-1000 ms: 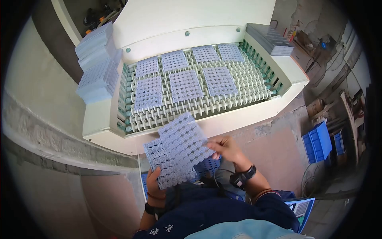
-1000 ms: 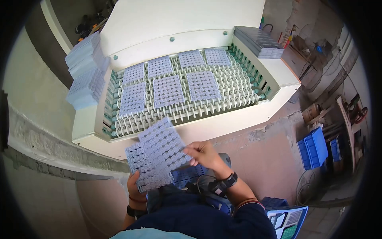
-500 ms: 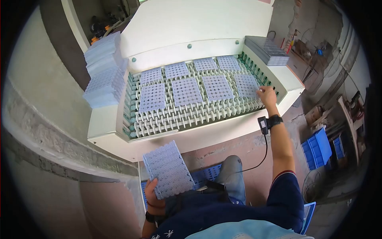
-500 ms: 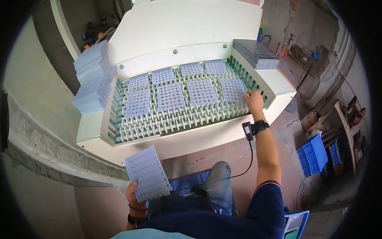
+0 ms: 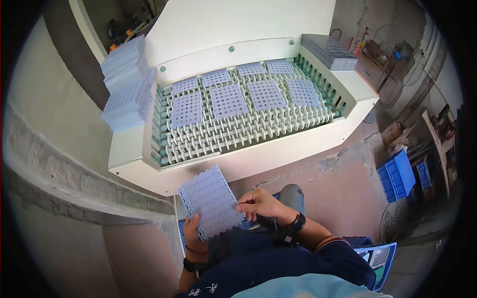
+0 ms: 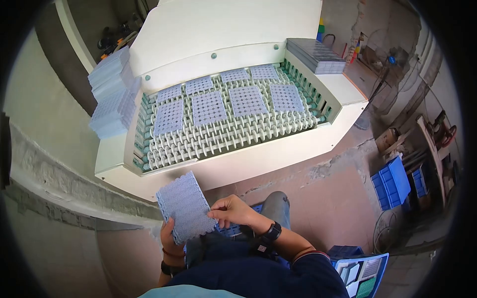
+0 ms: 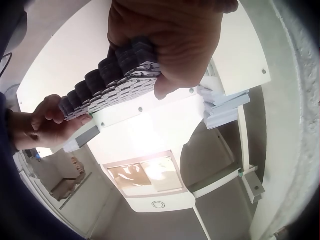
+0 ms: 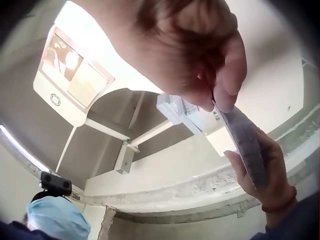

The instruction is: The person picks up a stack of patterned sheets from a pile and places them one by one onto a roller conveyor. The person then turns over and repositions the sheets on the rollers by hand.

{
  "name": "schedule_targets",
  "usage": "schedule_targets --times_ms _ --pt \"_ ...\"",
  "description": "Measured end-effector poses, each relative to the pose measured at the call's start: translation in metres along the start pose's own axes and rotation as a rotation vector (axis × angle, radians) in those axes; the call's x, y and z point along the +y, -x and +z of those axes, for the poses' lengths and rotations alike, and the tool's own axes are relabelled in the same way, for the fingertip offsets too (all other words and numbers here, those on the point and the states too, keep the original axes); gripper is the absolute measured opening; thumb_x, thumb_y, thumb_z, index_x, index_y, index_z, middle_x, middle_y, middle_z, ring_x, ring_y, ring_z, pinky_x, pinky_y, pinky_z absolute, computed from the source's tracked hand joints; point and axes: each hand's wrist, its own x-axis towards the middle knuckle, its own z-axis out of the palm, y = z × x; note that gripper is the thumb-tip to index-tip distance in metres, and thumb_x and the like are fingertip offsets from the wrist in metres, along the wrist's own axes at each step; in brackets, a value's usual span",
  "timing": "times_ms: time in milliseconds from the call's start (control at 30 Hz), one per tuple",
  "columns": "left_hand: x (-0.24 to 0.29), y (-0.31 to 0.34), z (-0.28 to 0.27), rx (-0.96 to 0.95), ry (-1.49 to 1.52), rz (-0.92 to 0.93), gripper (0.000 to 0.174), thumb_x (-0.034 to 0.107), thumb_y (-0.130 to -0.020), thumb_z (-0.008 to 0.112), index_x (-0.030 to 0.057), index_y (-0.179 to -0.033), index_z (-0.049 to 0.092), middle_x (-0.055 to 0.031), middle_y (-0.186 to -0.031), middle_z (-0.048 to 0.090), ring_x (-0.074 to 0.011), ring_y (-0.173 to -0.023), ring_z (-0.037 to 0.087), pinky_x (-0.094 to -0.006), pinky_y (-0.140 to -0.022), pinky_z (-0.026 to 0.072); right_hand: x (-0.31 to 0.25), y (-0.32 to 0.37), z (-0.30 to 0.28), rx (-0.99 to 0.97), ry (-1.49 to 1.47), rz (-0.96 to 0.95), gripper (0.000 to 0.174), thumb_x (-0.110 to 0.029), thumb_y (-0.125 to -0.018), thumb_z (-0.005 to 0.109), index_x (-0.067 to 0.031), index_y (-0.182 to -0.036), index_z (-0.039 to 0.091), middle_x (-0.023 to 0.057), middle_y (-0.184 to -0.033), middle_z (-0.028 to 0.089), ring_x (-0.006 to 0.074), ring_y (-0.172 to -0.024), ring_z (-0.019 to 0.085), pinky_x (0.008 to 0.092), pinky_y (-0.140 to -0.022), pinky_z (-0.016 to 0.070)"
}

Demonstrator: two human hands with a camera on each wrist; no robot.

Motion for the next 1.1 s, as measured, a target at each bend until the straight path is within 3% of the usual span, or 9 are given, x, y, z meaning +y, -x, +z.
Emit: schedule_targets --times_ms 333,500,533,600,700,967,1100 --pt "0.003 0.007 -0.015 0.049 0.059 -0.04 0.036 0.01 -0.088 0.043 -0.007 -0.12 0.04 -0.0191 -0.112 0.053 -0.0305 -0.1 0.056 -0.042 -0.085 0.047 -0.003 0.003 0.017 0.082 0.063 0.046 0.016 -0.016 -0.084 0.061 -0.0002 -0.084 0.062 0.0007 -0.064 0.058 0.0056 -0.051 0.057 0.0172 -0.043 0.042" --pt "0.015 0.011 -0.026 -0.061 0.187 -0.027 0.043 0.016 -0.085 0.043 -0.0086 -0.121 0.039 -0.0209 -0.114 0.053 -0.0306 -0.101 0.056 -0.0405 -0.087 0.0459 -0.01 0.004 -0.009 0.416 -0.183 -0.157 0.016 -0.013 -0.084 0.06 0.0024 -0.083 0.06 0.0033 -0.06 0.057 0.0082 -0.043 0.054 0.0185 -0.039 0.0433" --pt "0.019 0.012 -0.027 -0.099 0.21 -0.035 0.047 0.018 -0.083 0.044 -0.0095 -0.121 0.039 -0.0216 -0.115 0.052 -0.0308 -0.102 0.055 -0.0398 -0.088 0.0453 -0.01 0.002 -0.022 0.41 -0.177 -0.153 0.016 -0.013 -0.084 0.06 0.0024 -0.083 0.06 0.0033 -0.06 0.057 0.0082 -0.043 0.054 0.0185 -0.039 0.0433" --pt "0.026 0.017 -0.033 -0.132 0.223 -0.03 0.052 0.019 -0.079 0.045 -0.0105 -0.122 0.038 -0.0223 -0.116 0.052 -0.0314 -0.103 0.055 -0.0397 -0.089 0.0447 -0.009 -0.006 -0.045 0.589 -0.2 -0.333 0.016 -0.014 -0.084 0.06 0.0017 -0.08 0.059 0.0046 -0.06 0.057 0.0092 -0.043 0.054 0.0194 -0.038 0.044" --pt "0.032 0.025 -0.037 -0.159 0.232 -0.029 0.059 0.019 -0.073 0.046 -0.012 -0.122 0.037 -0.0234 -0.116 0.051 -0.0321 -0.104 0.054 -0.0399 -0.09 0.0438 -0.019 -0.023 -0.055 0.642 -0.172 -0.397 0.016 -0.014 -0.084 0.06 0.0011 -0.078 0.058 0.0048 -0.059 0.057 0.0093 -0.043 0.053 0.0196 -0.038 0.044" --pt "0.039 0.021 -0.048 -0.195 0.18 -0.063 0.059 0.017 -0.07 0.046 -0.0119 -0.122 0.038 -0.0239 -0.115 0.052 -0.0322 -0.104 0.054 -0.0391 -0.09 0.0433 -0.041 -0.111 -0.006 0.434 -0.151 -0.267 0.019 -0.014 -0.084 0.061 0.0048 -0.084 0.059 0.0052 -0.062 0.057 0.0104 -0.046 0.056 0.02 -0.04 0.0468" --pt "0.042 0.018 -0.039 -0.166 0.179 -0.04 0.059 0.015 -0.07 0.049 -0.0118 -0.121 0.039 -0.0231 -0.114 0.053 -0.0324 -0.103 0.055 -0.0388 -0.09 0.0435 -0.044 -0.125 -0.004 0.516 0.05 -0.189 0.023 -0.012 -0.085 0.059 0.0098 -0.09 0.058 0.0081 -0.066 0.059 0.0116 -0.046 0.057 0.0206 -0.038 0.046"
